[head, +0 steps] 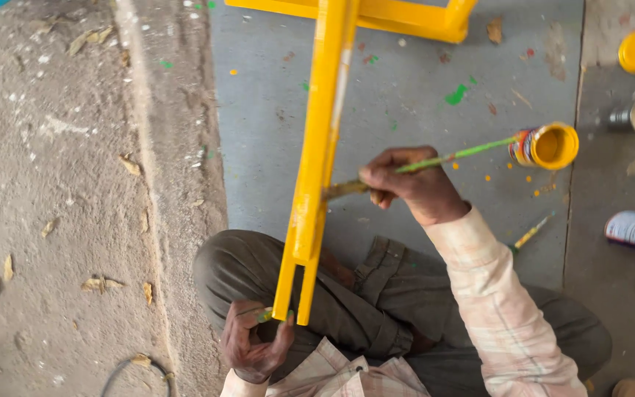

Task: The person paints a metal frame yellow using a paintbrush. They repeatedly dip the brush into a paint can and apply paint to the frame's legs and joints, working methodically from top to bottom.

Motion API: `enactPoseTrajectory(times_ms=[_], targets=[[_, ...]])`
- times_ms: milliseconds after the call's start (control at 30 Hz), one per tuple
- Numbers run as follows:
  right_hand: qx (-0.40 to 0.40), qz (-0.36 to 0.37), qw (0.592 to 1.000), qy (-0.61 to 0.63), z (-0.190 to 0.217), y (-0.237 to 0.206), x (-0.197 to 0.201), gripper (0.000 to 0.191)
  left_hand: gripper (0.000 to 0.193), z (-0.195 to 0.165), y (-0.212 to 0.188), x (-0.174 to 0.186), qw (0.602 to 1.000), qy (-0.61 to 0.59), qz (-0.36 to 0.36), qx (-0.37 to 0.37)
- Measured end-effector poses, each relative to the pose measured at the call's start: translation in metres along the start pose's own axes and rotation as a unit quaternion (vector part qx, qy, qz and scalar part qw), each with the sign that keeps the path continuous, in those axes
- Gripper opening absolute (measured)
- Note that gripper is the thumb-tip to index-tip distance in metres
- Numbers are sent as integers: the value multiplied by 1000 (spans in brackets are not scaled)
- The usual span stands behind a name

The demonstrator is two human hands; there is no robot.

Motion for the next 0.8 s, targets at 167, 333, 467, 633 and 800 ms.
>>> enactPoseTrajectory(times_ms=[167, 333, 467, 633, 800], targets=[[5, -48, 998, -31, 2, 2, 16, 20, 33, 4, 4, 7, 999, -32, -22, -34], [-33, -13, 998, -42, -17, 21, 8, 20, 35, 15, 10, 13, 997, -67, -10, -32], [1, -2, 995, -102, -9, 41, 0, 20, 36, 24, 17, 20, 996, -85, -1, -41], [-36, -23, 997, -68, -6, 46, 0, 18, 36, 31, 19, 26, 994, -100, 17, -47], [-68, 79, 991, -81, -8, 55, -13, 17, 38, 38, 20, 29, 991, -117, 27, -53]])
Point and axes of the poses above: each hand's wrist, its own y-axis towards the middle knuckle, its own x-axis out of the back of the hand, z = x × y, the point moved 4 cm from there along y, towards the middle knuckle, and after that the axes turned 15 degrees about x, right-handed, at the moved point
